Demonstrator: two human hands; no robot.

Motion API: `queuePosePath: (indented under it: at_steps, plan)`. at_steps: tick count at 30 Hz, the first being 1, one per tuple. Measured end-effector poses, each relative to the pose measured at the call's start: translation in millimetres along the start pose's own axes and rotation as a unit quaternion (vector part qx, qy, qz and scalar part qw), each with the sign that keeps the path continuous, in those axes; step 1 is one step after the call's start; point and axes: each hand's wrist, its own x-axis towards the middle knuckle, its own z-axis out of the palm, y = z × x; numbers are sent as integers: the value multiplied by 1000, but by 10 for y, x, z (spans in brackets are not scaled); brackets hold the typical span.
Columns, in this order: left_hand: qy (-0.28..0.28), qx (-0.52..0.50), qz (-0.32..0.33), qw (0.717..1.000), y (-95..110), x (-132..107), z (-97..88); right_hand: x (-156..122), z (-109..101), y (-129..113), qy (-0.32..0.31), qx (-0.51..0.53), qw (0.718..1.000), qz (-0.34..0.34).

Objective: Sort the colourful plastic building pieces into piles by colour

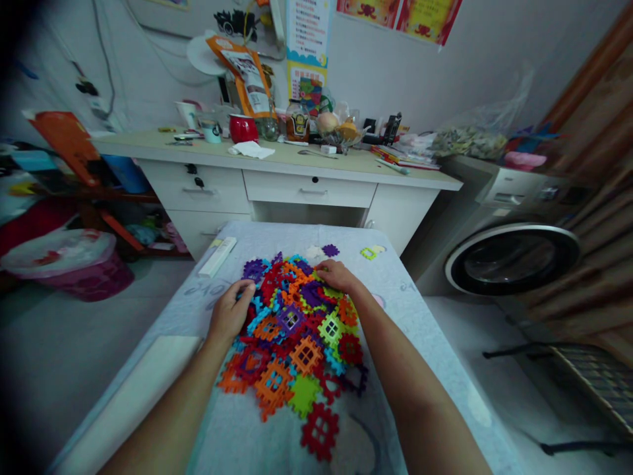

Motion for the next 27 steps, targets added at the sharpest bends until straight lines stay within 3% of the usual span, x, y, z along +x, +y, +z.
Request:
queuePosePath:
  at_steps: [5,11,17,21,27]
  plan:
    - [11,-14,-9,1000,29,-6,-15,-41,-65,-18,-26,45,999,8]
    - [25,-16,1,1000,7,-6,-9,254,60,-233,30,27,999,-2]
    - [61,-18,26,998,-22,2,-10,512,189,-409,-44,50,998,-21]
    - [59,-37,23,997,-39,9,-15,465,163,-467,-117,71,989,-60]
    - [99,-132,-48,985,-88,49,-16,344,8,-657,-157,119,978,-76]
